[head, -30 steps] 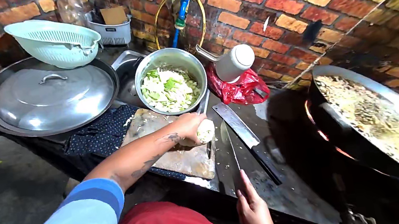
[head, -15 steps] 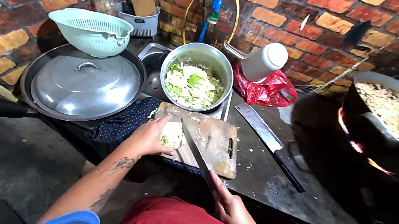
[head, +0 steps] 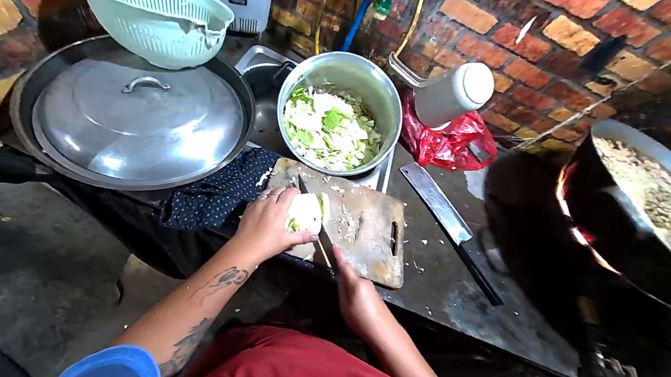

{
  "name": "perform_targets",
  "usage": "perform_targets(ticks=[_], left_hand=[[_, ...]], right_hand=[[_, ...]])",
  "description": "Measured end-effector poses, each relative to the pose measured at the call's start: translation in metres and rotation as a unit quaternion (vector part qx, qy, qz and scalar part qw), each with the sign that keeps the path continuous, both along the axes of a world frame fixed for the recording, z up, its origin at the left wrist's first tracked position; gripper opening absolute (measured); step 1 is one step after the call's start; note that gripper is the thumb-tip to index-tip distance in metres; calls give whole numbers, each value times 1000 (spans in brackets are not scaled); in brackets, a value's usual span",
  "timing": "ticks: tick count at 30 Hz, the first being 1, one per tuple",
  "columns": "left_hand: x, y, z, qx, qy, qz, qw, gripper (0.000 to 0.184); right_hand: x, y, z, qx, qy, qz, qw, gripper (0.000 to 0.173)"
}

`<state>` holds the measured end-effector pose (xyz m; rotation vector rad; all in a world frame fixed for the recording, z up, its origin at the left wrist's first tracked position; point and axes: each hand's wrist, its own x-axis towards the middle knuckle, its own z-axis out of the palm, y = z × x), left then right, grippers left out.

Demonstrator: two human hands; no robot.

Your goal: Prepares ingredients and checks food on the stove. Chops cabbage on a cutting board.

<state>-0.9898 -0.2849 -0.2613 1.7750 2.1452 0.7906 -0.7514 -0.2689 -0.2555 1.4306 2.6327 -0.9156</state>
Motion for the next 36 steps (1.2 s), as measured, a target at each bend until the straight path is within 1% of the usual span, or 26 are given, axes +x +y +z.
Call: perform_targets(ticks=[1,2,4,5,8,11,14,16,19,21,24,27,31,34,36], left_hand=[[1,-1,1,-3,-5,0,1000,87],[1,-1,3,-1,-15,3,1000,80],[5,1,1,25,-12,24,999,60],[8,2,-1,38,-6,38,999,53],[14,5,-6,48,8,62,997,44],[12,6,-7,44,10,60,997,43],[13,5,-8,46,13,59,997,41],[13,5,-7,44,16,61,997,42],[16,3,-7,37,17,70,997,42],[17,6,-6,41,18,72,996,42],[17,8,-6,48,15,79,996,42],[21,10,-7,53,20,86,995,43],[20,11,-7,45,22,90,995,43],[21,11,-6,35,28,88,995,43],[22,12,-7,41,29,91,995,42]], right_hand=[[3,0,7,9,17,-5,1000,58],[7,-3,13,36,44,-8,998,57],[17,-14,22,112,99,0,989,57],[22,-20,25,138,110,7,984,56],[31,-36,29,154,85,29,984,59],[23,-38,23,114,27,31,993,64],[-1,-28,6,45,-53,8,998,67],[-19,-17,-4,25,-83,-7,996,70],[-20,-2,-5,36,-9,5,999,66],[-14,-2,10,63,23,7,998,61],[1,-23,28,145,61,25,987,61],[12,-38,30,168,66,41,983,61],[-2,-36,20,135,-7,26,990,65],[-25,-23,12,72,-103,8,992,69],[-35,-16,7,48,-139,-1,989,73]])
